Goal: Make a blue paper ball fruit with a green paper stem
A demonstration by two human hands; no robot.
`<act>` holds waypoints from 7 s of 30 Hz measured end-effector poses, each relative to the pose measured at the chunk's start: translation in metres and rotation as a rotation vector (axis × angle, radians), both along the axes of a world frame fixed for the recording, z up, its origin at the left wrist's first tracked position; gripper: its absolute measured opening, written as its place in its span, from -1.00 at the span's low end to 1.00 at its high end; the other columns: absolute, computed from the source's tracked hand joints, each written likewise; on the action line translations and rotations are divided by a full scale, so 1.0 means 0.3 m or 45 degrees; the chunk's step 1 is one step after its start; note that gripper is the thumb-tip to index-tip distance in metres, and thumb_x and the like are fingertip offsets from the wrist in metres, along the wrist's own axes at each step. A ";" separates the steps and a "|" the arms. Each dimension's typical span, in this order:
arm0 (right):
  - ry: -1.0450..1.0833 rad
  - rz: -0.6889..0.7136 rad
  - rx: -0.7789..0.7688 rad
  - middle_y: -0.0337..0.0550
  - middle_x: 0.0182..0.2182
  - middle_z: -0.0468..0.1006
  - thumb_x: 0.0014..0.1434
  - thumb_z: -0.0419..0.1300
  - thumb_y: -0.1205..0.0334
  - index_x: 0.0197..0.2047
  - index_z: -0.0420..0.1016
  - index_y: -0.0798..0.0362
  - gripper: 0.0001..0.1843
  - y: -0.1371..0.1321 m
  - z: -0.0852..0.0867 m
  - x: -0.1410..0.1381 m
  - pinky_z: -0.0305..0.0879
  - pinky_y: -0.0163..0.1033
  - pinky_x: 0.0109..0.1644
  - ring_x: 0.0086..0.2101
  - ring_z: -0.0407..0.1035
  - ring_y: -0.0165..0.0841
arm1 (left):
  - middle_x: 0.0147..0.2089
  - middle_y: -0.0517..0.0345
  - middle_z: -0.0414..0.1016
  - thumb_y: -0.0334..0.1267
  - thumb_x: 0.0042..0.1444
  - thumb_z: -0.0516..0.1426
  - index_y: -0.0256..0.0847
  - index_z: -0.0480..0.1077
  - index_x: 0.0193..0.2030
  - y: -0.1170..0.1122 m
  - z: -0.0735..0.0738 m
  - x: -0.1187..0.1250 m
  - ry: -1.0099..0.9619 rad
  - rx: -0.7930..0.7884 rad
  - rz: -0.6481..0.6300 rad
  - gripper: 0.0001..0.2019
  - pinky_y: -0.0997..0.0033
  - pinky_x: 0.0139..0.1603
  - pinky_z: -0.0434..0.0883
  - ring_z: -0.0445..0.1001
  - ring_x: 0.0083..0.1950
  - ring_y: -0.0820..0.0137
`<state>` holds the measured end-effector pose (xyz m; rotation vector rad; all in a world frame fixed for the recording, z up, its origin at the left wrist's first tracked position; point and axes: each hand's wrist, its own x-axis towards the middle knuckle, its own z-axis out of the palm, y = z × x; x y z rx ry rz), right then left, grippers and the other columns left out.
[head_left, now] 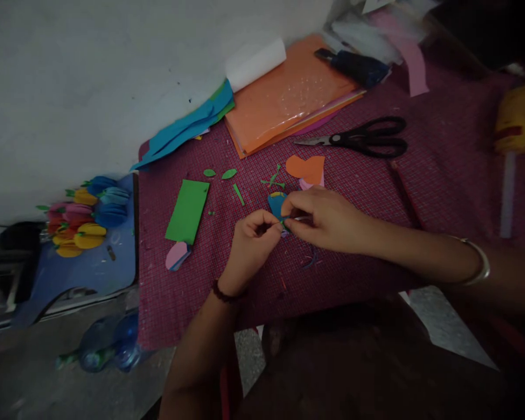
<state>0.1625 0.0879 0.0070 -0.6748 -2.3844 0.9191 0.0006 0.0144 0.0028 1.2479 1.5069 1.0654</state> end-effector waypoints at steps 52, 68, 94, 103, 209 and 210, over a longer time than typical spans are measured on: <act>-0.003 0.169 0.051 -0.25 -0.50 0.43 0.11 0.09 0.36 -0.39 0.37 0.05 -0.93 0.020 -0.021 0.011 0.12 -0.27 -0.28 -0.42 0.27 -0.40 | -0.59 0.28 0.18 -0.37 -0.01 0.05 -0.24 0.25 -0.60 0.007 0.021 -0.020 0.144 0.152 -0.262 -0.82 0.48 -0.46 0.09 0.12 -0.50 0.54; -0.150 0.129 0.597 -0.22 -0.50 0.41 0.17 0.07 0.39 -0.44 0.38 0.05 -0.83 -0.001 0.000 0.009 0.02 -0.19 -0.13 -0.36 0.20 -0.34 | -0.65 0.29 0.29 -0.23 -0.08 0.14 -0.24 0.32 -0.55 0.014 -0.023 0.001 -0.569 -0.328 -0.073 -0.85 0.56 -0.65 0.05 0.13 -0.65 0.61; 0.230 0.147 -0.777 -0.35 -0.56 0.29 0.03 0.12 0.30 -0.45 0.31 0.07 -0.94 0.017 -0.012 -0.006 0.05 -0.35 -0.45 -0.52 0.15 -0.52 | -0.43 0.23 0.39 -0.32 0.06 0.23 -0.24 0.39 -0.44 -0.004 0.000 -0.029 0.199 0.393 -0.202 -0.89 0.52 -0.36 0.28 0.33 -0.39 0.55; 0.153 0.274 -0.794 -0.36 -0.56 0.22 0.02 0.10 0.31 -0.42 0.32 0.08 -0.97 0.036 -0.022 0.001 -0.01 -0.36 -0.47 -0.54 0.09 -0.53 | -0.43 0.26 0.40 -0.33 0.10 0.20 -0.22 0.38 -0.38 -0.004 0.001 -0.028 0.386 0.545 -0.214 -0.92 0.55 -0.40 0.30 0.35 -0.42 0.55; 0.480 -0.035 -1.484 -0.48 -0.73 0.07 0.09 0.21 0.10 -0.40 0.37 0.08 -0.78 -0.001 -0.022 -0.024 -0.05 -0.37 -0.59 -0.70 -0.09 -0.59 | -0.41 0.17 0.37 -0.39 0.21 0.08 -0.24 0.50 -0.02 -0.016 -0.041 -0.026 0.988 0.906 0.028 -0.75 0.47 -0.32 0.34 0.33 -0.35 0.47; 0.510 -0.023 -1.521 -0.49 -0.74 0.07 0.09 0.22 0.12 -0.39 0.37 0.08 -0.80 -0.003 -0.024 -0.024 -0.04 -0.37 -0.59 -0.70 -0.10 -0.59 | -0.41 0.17 0.36 -0.40 0.21 0.08 -0.24 0.49 0.00 -0.015 -0.044 -0.025 1.002 0.918 0.019 -0.74 0.47 -0.31 0.34 0.32 -0.35 0.48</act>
